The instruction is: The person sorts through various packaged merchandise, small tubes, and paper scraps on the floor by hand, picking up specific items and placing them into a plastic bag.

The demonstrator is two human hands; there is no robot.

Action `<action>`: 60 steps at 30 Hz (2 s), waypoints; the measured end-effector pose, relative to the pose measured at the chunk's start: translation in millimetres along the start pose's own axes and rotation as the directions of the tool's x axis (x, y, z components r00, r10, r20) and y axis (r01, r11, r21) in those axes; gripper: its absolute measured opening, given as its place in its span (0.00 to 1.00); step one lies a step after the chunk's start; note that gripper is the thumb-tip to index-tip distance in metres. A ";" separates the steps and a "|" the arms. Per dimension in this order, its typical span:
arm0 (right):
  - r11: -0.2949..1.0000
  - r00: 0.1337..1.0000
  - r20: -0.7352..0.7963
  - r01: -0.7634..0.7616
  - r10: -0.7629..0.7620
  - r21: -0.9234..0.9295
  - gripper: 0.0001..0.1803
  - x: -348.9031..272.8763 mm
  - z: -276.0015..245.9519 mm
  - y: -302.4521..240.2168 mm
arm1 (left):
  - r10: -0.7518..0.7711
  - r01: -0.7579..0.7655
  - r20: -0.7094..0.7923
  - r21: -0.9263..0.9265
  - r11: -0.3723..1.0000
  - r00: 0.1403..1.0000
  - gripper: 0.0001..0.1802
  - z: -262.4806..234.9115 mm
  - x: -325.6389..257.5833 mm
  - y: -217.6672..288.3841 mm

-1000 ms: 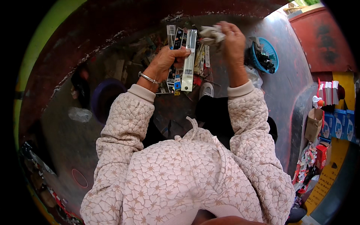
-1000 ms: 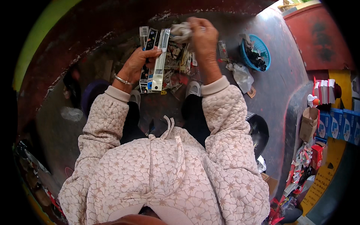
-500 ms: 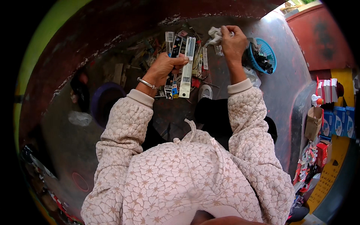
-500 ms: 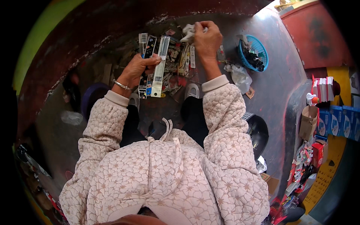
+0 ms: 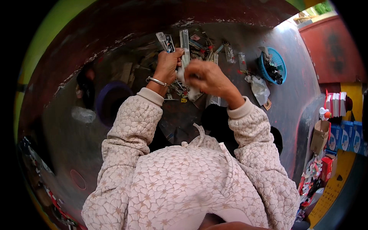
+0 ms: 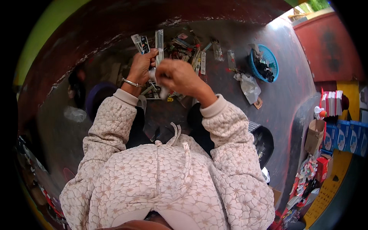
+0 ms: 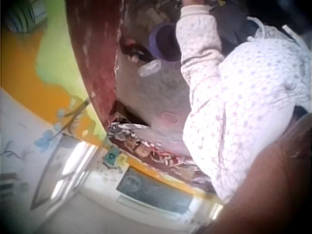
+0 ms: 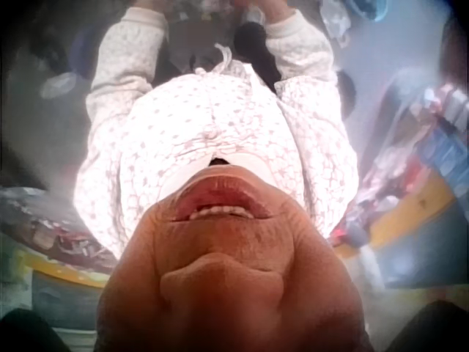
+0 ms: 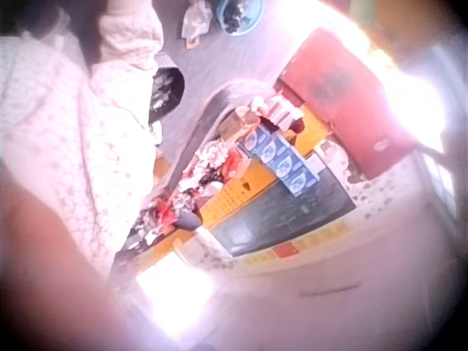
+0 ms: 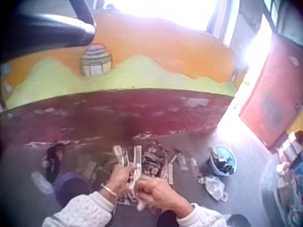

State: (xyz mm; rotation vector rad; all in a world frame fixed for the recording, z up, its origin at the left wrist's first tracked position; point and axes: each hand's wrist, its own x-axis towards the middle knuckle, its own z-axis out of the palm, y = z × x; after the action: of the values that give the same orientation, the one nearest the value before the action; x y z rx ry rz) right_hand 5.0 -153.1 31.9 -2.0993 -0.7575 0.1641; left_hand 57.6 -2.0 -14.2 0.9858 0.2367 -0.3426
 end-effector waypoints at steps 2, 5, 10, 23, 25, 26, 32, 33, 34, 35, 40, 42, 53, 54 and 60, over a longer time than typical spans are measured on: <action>0.994 0.970 0.218 -0.112 0.106 0.015 0.06 -8.5 -10.0 -7.9 | 0.068 -0.068 0.012 0.009 0.998 0.998 0.02 -3.6 3.0 -1.4; 0.927 0.909 -0.185 -0.363 0.374 0.093 0.07 -17.5 -28.5 15.9 | 0.102 -0.100 -0.017 0.084 0.991 0.995 0.03 0.2 0.6 -1.1; 0.713 0.717 -0.278 -0.417 0.640 0.564 0.19 -6.8 -32.2 27.7 | 0.087 -0.081 -0.036 0.154 0.985 0.996 0.04 5.2 -2.5 -3.0; 0.447 0.845 0.349 -0.516 0.405 0.731 0.10 -4.1 -15.6 3.4 | -0.058 0.151 0.343 -0.253 0.955 0.938 0.23 -3.4 3.1 11.6; 0.485 0.848 0.329 -0.512 0.416 0.709 0.10 -5.3 -11.6 2.9 | -0.003 0.051 0.300 -0.153 0.987 0.954 0.26 4.1 -1.3 14.1; 0.396 0.827 0.333 -0.521 0.453 0.756 0.10 -4.1 -10.5 6.4 | 0.000 0.071 0.341 -0.197 0.978 0.940 0.27 1.9 1.4 17.5; 0.600 0.798 0.415 -0.602 0.436 0.527 0.13 -7.9 -18.0 9.0 | -0.028 0.008 0.234 0.085 0.996 0.972 0.19 -0.2 -2.5 21.1; 0.632 0.790 0.388 -0.613 0.475 0.475 0.13 -9.2 -17.6 11.6 | -0.024 -0.020 0.185 0.236 0.971 0.982 0.18 -0.5 -2.6 20.4; 0.659 0.781 0.358 -0.624 0.511 0.420 0.14 -11.1 -18.0 14.2 | -0.027 -0.013 0.159 0.246 0.969 0.987 0.17 -1.6 -1.9 19.8; 0.684 0.775 0.327 -0.631 0.541 0.366 0.14 -11.9 -18.8 17.0 | -0.027 -0.007 0.129 0.258 0.966 0.991 0.17 -4.6 -0.7 19.8; 0.826 0.797 -0.248 -0.477 0.551 0.301 0.12 -12.5 -47.1 40.1 | 0.104 -0.094 -0.004 0.409 0.908 0.995 0.18 -0.6 -0.3 14.3; 0.960 0.773 -0.570 -0.216 0.280 0.179 0.12 1.3 -39.5 27.8 | 0.084 -0.073 -0.006 0.431 0.900 0.996 0.18 5.4 -1.6 3.6; 0.787 0.962 0.018 -0.213 0.273 -0.579 0.08 -17.6 -16.1 15.5 | 0.073 -0.013 -0.132 0.411 0.912 0.989 0.17 -12.6 -0.3 22.7; 0.669 0.864 0.105 -0.299 0.493 -0.680 0.07 -23.9 -27.3 14.8 | 0.064 -0.011 -0.133 0.367 0.930 0.989 0.17 -14.7 1.3 24.9; 0.742 0.717 -0.208 -0.666 0.666 0.078 0.18 -34.7 -68.8 47.2 | 0.085 -0.043 -0.105 0.348 0.937 0.991 0.20 -17.6 8.1 22.7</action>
State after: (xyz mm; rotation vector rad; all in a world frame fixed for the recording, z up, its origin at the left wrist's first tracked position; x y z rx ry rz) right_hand 24.6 -241.3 31.9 -2.2600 0.1753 0.3105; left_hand 73.1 23.0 -8.9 1.3606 0.2565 -0.2705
